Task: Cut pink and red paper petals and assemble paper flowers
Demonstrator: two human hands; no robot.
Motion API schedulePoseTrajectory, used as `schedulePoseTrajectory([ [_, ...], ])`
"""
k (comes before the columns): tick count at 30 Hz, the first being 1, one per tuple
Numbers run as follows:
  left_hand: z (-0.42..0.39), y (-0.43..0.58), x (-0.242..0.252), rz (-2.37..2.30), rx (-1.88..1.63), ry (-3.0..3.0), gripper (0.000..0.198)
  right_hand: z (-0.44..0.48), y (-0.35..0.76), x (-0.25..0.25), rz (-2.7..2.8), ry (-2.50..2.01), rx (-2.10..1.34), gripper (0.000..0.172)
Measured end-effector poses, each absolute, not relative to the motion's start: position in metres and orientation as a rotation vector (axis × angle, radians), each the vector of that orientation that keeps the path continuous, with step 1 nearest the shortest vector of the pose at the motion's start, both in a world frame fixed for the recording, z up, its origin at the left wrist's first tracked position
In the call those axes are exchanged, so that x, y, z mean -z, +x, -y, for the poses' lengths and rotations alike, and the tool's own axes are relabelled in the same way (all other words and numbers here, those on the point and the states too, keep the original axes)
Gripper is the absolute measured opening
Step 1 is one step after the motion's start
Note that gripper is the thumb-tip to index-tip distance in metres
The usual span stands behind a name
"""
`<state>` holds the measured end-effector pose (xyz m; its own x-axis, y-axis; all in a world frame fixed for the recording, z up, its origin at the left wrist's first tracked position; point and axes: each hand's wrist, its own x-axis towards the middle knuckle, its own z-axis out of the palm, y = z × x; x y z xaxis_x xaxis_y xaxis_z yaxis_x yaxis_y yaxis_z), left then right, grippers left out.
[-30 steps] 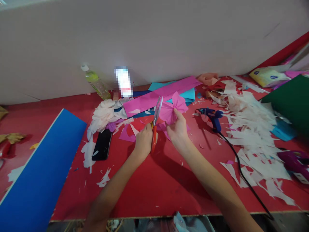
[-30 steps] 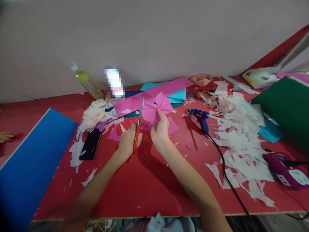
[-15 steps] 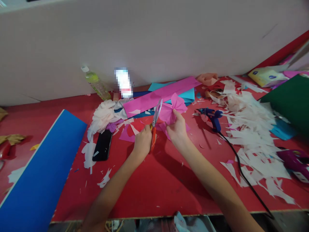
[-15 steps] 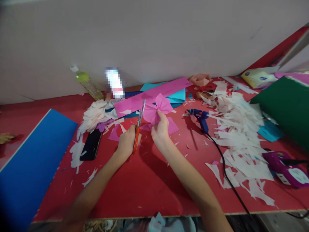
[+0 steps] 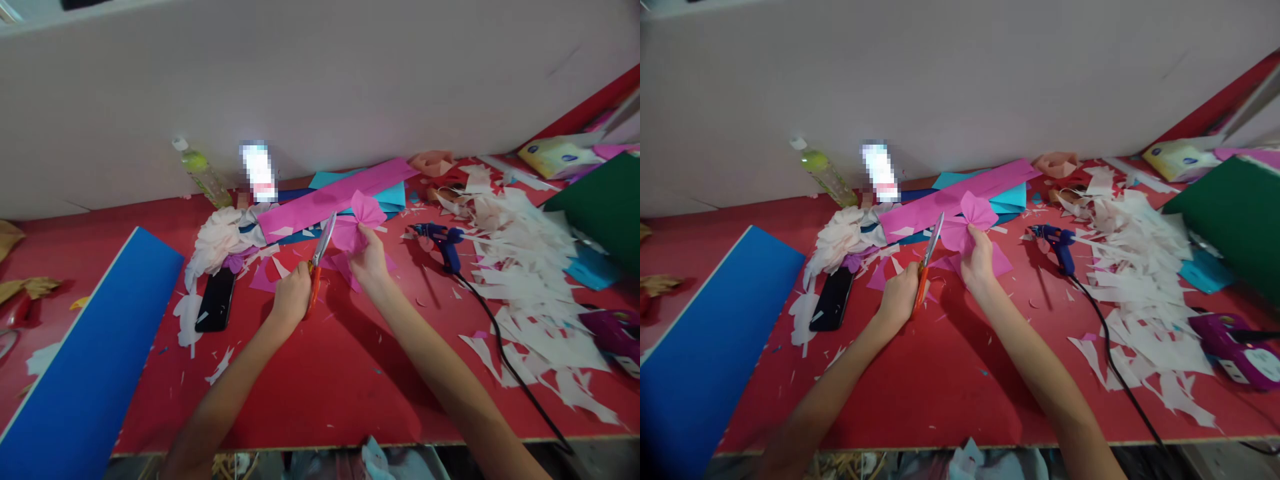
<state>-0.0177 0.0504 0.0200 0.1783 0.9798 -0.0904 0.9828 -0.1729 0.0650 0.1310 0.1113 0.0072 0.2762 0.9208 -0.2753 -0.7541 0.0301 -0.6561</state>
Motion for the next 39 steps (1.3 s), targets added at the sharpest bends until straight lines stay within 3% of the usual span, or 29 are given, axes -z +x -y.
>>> schedulePoseTrajectory([
  [7, -0.047, -0.031, -0.027, -1.886, 0.111, 2.297, 0.022, -0.116, 0.134, -0.005, 0.379, -0.852, -1.187, 0.013],
  [13, -0.043, -0.058, -0.035, -1.762, -0.039, 2.268, 0.026, -0.122, 0.143, -0.007, 0.548, -0.868, -1.16, 0.014],
  [19, -0.042, -0.055, -0.033, -1.832, -0.109, 2.255, 0.033, -0.12, 0.143, -0.012, 0.638, -0.866, -1.2, 0.006],
  [39, -0.046, -0.029, -0.019, -1.972, -0.153, 2.222, 0.04, -0.109, 0.127, -0.018, 0.377, -0.793, -1.472, 0.006],
])
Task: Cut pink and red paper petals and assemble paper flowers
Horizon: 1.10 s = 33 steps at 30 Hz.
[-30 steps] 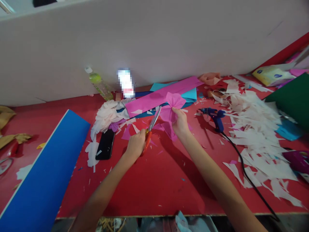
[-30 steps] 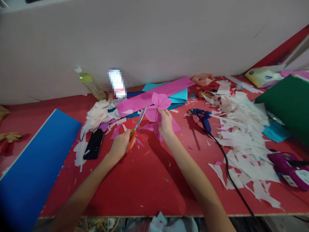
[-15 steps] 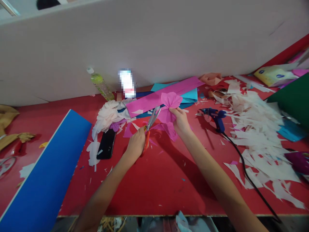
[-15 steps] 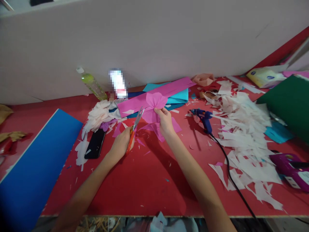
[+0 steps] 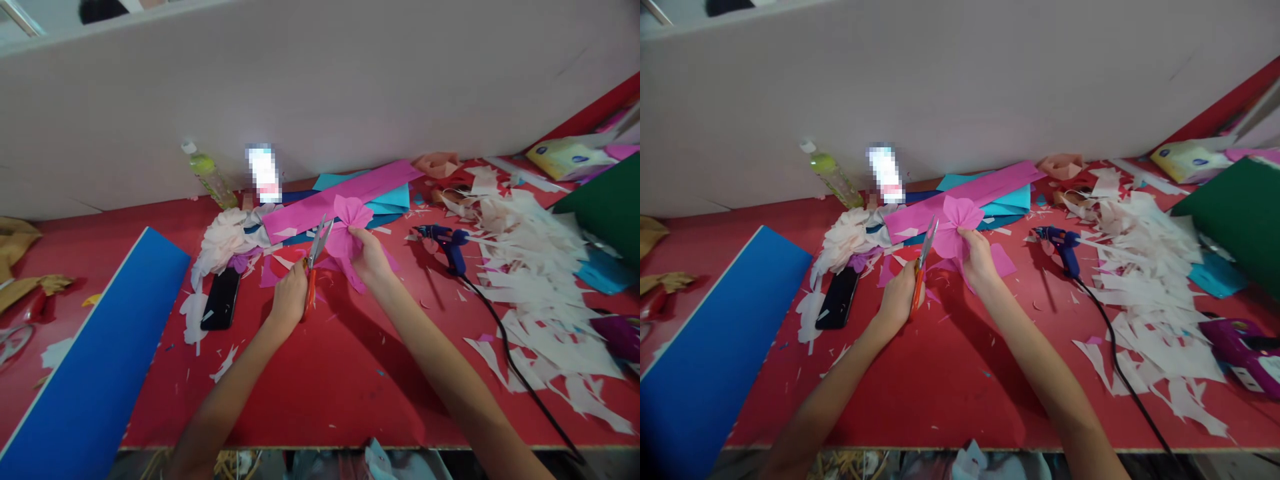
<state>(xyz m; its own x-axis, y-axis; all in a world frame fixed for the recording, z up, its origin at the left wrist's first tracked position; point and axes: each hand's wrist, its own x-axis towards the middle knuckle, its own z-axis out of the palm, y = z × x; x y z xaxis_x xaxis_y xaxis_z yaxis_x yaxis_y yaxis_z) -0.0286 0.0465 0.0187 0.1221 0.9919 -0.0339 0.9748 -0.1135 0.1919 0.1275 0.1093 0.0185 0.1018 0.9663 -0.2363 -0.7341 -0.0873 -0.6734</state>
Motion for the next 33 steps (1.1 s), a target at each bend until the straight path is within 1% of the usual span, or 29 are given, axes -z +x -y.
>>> schedulePoseTrajectory([
  [4, -0.048, -0.027, -0.017, -1.974, -0.163, 2.228, 0.037, -0.11, 0.126, -0.013, 0.31, -0.794, -1.502, 0.009],
  [19, -0.047, -0.024, -0.023, -2.005, -0.065, 2.191, 0.032, -0.108, 0.124, -0.015, 0.261, -0.833, -1.565, 0.006],
  [27, -0.047, -0.03, -0.02, -2.002, -0.037, 2.224, 0.028, -0.108, 0.124, -0.014, 0.303, -0.85, -1.52, 0.007],
  [33, -0.046, -0.034, -0.027, -1.98, 0.091, 2.292, 0.023, -0.11, 0.128, -0.012, 0.357, -0.839, -1.504, 0.009],
])
